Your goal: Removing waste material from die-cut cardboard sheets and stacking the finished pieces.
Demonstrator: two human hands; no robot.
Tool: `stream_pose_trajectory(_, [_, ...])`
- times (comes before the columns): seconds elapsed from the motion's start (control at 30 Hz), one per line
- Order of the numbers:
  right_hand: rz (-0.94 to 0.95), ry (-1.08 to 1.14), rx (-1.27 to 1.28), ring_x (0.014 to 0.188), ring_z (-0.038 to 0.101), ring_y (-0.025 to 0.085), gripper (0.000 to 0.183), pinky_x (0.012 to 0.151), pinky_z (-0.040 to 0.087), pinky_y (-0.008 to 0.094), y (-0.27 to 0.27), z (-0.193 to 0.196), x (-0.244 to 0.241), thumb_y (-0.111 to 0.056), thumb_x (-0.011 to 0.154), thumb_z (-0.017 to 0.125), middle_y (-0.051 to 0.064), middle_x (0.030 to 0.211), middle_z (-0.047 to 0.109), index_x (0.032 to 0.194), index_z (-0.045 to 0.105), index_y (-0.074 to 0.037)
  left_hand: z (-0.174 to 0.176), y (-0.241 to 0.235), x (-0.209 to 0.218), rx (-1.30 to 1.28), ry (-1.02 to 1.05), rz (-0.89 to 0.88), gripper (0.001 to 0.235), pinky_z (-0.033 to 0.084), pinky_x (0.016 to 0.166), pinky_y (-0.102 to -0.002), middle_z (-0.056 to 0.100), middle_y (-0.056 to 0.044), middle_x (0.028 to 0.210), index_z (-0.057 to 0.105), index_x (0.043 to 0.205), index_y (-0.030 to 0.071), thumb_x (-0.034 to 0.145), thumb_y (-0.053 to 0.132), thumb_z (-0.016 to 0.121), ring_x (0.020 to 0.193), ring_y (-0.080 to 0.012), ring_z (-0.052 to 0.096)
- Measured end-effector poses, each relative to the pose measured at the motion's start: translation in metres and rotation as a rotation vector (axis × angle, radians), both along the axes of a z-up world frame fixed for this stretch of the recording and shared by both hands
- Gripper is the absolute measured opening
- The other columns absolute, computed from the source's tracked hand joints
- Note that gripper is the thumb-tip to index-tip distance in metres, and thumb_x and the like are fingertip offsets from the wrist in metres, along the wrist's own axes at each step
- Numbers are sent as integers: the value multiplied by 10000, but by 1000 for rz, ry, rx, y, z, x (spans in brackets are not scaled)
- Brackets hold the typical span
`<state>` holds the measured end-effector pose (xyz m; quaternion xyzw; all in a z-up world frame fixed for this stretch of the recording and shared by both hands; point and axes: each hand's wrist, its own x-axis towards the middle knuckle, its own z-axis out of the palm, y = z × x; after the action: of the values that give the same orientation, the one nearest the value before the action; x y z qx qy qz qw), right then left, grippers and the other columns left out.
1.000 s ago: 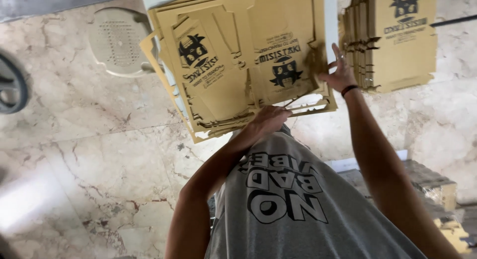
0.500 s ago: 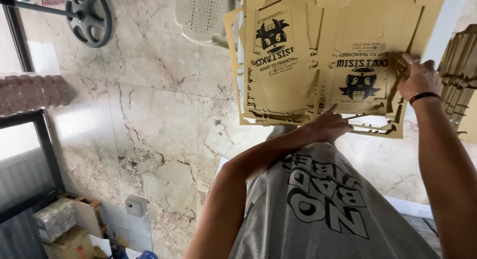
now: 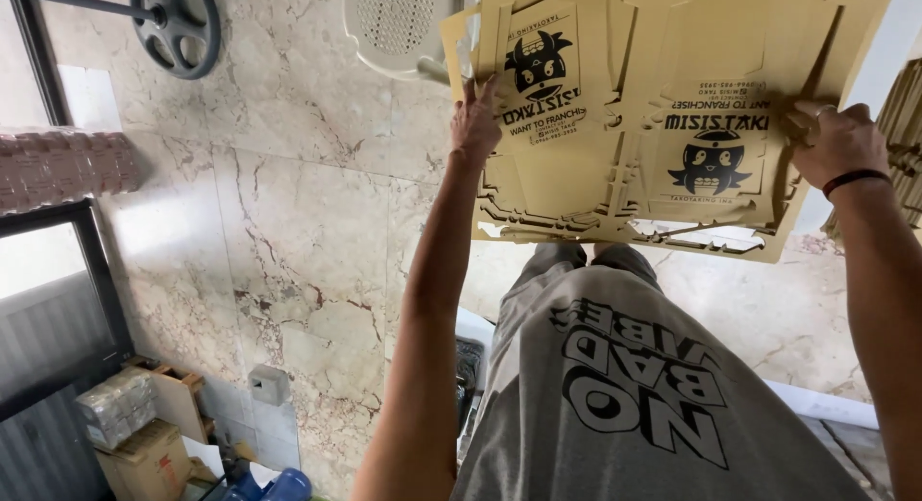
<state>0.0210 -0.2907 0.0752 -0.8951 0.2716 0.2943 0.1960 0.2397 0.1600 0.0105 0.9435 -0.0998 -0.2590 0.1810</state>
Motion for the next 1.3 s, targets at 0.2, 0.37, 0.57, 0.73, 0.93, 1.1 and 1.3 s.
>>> stream_pose_trajectory(0.2, [48, -41, 40, 1029, 656, 606, 730, 1037, 480, 577, -9, -11, 1, 35, 869, 617, 361, 1334, 449, 1574, 529, -130, -16, 5, -1, 168, 9, -139, 1049, 634, 908, -430, 227, -255, 1601, 161, 1634, 320, 802, -213, 516, 1179, -381, 590])
stream_pose_trajectory(0.37, [278, -289, -145, 1040, 620, 470, 795, 874, 552, 532, -37, -74, -28, -95, 665, 649, 324, 1055, 702, 1458, 674, -147, -104, 50, -5, 112, -238, -130, 800, 551, 576, -519, 602, -140, 1306, 523, 1488, 309, 744, 17, 503, 758, -387, 669])
stream_pose_trajectory(0.57, [-128, -49, 183, 1278, 544, 443, 553, 1110, 444, 537, 0, 19, 4, 1, 940, 660, 279, 1421, 560, 1466, 561, -140, 31, -1, -19, 108, -90, -103, 822, 651, 847, -498, 462, -175, 1313, 463, 1384, 219, 739, -291, 440, 902, -365, 687])
stream_pose_trajectory(0.73, [80, -129, 75, 1191, 629, 387, 551, 1031, 496, 509, -44, -59, -30, -92, 903, 663, 212, 1311, 675, 1447, 611, -168, 9, -6, -12, 143, -20, -32, 767, 579, 850, -524, 469, -175, 1297, 503, 1392, 284, 779, -172, 440, 975, -380, 629])
stream_pose_trajectory(0.93, [177, -114, 107, 1222, 605, 443, 561, 1047, 470, 535, -36, -35, -3, -208, 922, 703, 245, 1368, 663, 1473, 631, -137, 6, 16, 5, 171, 10, -129, 825, 570, 875, -488, 461, -70, 1476, 487, 1434, 379, 747, -75, 532, 1121, -389, 575])
stream_pose_trajectory(1.1, [48, 7, 114, 1304, 525, 502, 550, 1098, 431, 580, -28, 10, 7, -56, 941, 734, 299, 1453, 579, 1470, 599, -126, 26, 11, 12, -75, 116, -53, 711, 643, 654, -281, 599, -118, 1273, 536, 1305, 225, 773, -247, 528, 1058, -271, 644])
stream_pose_trajectory(1.3, [77, 71, 76, 1115, 658, 433, 566, 964, 557, 550, -27, 18, 19, -89, 958, 747, 303, 1216, 717, 1503, 605, -152, 33, 9, 21, -62, 128, -123, 612, 624, 867, -393, 592, -150, 1316, 628, 1366, 252, 860, -87, 688, 1052, -262, 646])
